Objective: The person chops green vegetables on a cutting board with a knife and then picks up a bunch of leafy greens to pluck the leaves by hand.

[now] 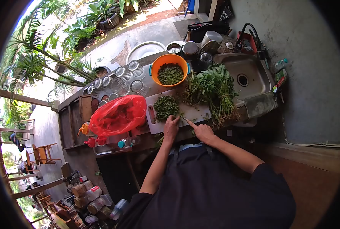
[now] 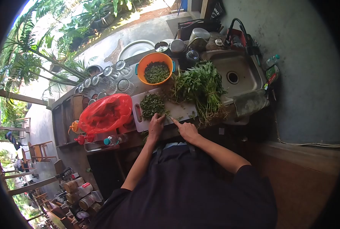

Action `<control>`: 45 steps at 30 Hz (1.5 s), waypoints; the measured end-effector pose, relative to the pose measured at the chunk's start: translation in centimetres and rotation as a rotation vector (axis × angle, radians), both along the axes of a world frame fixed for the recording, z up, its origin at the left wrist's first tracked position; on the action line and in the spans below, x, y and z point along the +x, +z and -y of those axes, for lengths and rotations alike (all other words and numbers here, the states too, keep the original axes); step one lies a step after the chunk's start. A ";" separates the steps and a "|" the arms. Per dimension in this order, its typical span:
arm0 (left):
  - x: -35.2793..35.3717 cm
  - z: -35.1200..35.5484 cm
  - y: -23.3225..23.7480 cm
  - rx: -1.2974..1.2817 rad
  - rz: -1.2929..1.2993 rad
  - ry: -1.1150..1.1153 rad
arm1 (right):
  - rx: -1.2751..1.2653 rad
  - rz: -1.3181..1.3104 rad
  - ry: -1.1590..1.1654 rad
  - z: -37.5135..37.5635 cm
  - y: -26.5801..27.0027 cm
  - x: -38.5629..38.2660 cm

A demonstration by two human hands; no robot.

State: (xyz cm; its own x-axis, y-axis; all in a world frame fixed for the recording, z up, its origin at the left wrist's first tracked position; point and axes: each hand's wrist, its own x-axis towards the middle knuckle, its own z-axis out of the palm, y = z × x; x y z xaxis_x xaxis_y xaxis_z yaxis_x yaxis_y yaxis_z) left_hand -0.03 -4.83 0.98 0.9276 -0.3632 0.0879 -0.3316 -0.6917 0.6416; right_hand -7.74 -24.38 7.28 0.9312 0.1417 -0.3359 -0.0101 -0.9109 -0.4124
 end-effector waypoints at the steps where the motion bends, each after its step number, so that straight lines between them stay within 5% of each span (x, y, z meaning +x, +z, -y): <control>1: 0.0 0.0 0.0 -0.001 -0.006 -0.005 | -0.004 0.006 0.007 0.0 -0.5 0.0; 11: -0.4 0.1 1.0 0.036 -0.006 0.040 | 0.026 0.101 0.034 0.6 -4.3 0.1; 32: -0.2 0.0 0.9 -0.022 -0.025 0.061 | -0.019 -0.065 0.018 0.2 1.7 0.3; 45: 0.0 -0.3 0.1 -0.021 -0.036 0.044 | -0.010 -0.013 0.047 0.1 -1.1 0.6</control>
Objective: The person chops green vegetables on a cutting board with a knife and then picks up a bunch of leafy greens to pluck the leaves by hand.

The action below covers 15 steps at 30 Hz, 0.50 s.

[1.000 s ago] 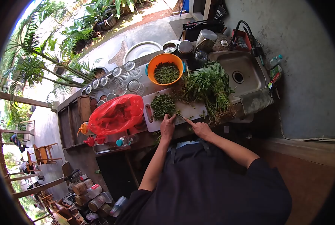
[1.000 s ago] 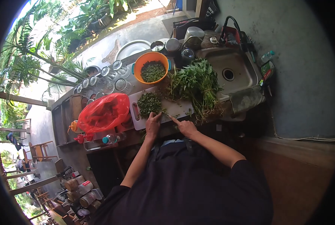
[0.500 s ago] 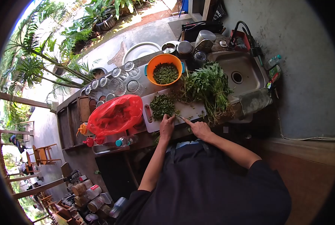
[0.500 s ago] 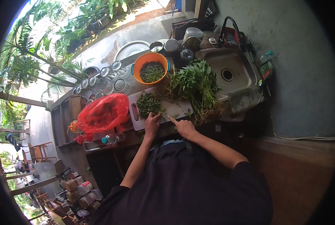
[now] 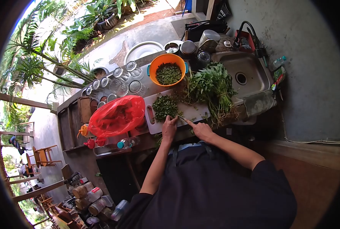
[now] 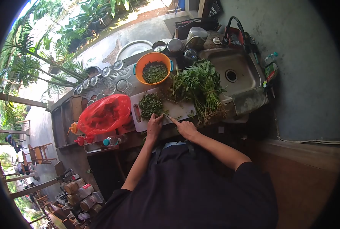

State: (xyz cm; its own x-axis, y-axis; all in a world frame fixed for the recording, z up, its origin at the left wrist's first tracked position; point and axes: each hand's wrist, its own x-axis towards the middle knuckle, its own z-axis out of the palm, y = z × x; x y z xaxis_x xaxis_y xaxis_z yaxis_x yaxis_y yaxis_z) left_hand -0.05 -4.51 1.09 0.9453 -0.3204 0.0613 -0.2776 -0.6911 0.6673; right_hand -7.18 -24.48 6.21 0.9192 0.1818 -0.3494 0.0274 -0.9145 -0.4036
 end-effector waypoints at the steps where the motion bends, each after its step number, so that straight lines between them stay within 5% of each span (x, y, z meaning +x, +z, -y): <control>1: 0.0 0.0 0.0 -0.003 0.003 0.002 | 0.007 0.012 -0.002 0.0 -0.5 -0.1; 15: -0.2 0.2 0.5 -0.010 0.015 0.004 | 0.001 0.041 0.023 0.8 -2.0 -1.0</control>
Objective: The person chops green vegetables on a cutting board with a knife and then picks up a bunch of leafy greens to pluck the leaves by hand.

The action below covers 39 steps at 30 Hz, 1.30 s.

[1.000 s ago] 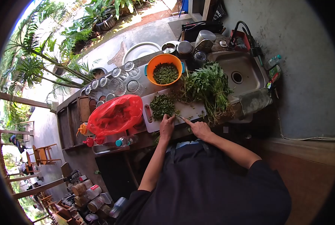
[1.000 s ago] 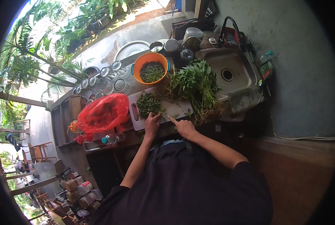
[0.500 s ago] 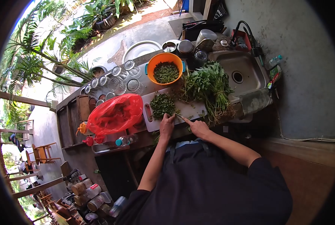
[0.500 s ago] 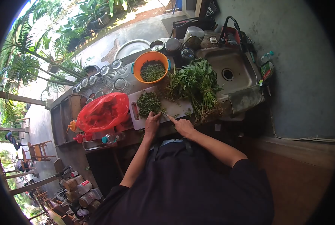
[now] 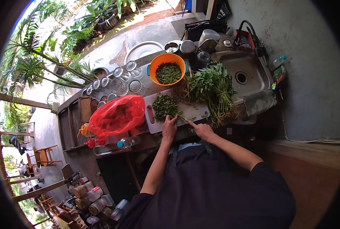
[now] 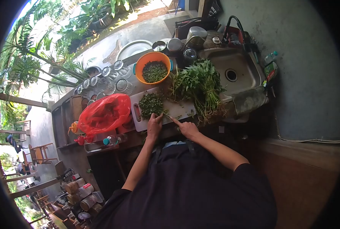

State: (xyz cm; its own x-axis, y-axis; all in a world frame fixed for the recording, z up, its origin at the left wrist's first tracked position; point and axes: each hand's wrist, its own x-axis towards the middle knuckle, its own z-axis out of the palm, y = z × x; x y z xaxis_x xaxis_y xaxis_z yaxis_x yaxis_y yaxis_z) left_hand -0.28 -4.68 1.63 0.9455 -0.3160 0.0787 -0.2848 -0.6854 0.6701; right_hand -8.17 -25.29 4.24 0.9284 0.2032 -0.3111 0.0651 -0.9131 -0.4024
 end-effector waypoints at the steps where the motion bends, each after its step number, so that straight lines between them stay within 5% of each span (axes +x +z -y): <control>1: 0.0 -0.1 -0.1 -0.017 -0.007 0.000 | -0.011 -0.010 -0.007 0.2 0.2 -0.1; 20: 0.0 -0.3 0.2 -0.029 -0.039 0.006 | -0.005 -0.016 0.012 -0.8 4.4 1.4; 39: 0.1 -0.3 0.3 -0.005 0.006 0.012 | 0.033 0.006 -0.002 -0.8 -0.9 0.4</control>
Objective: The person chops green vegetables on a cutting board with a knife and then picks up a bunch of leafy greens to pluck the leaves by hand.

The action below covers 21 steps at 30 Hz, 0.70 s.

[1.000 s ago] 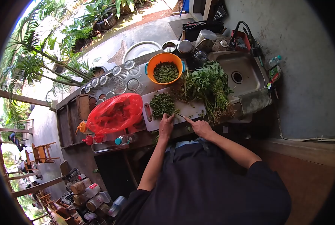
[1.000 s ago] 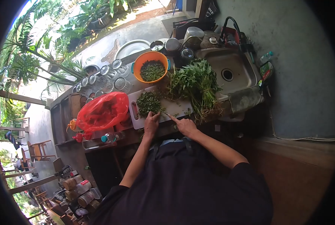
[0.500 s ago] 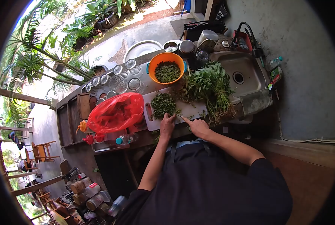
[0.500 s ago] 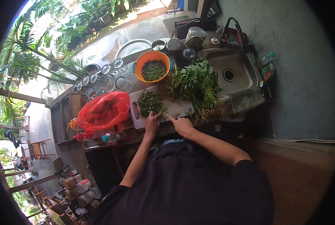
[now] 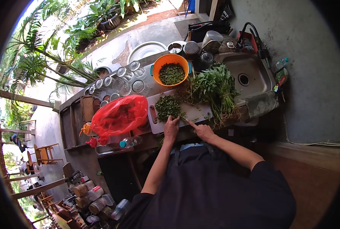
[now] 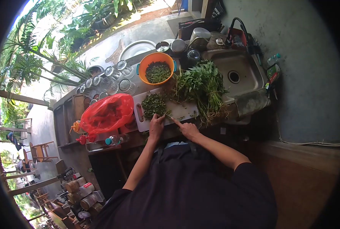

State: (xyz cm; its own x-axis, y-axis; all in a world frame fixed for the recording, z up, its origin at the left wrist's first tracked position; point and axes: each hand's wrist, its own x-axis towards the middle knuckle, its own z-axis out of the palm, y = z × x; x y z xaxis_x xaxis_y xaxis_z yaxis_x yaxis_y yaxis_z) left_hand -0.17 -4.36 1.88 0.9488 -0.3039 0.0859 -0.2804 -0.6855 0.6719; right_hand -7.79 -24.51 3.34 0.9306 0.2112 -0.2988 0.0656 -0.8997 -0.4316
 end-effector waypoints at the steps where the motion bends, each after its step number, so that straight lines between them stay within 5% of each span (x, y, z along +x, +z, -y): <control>1: 0.1 -0.1 0.0 -0.002 0.003 -0.003 | -0.013 -0.013 -0.001 0.1 0.1 -0.1; 21: 0.1 0.0 -0.3 -0.049 0.000 0.004 | -0.014 0.004 0.012 0.5 3.5 0.6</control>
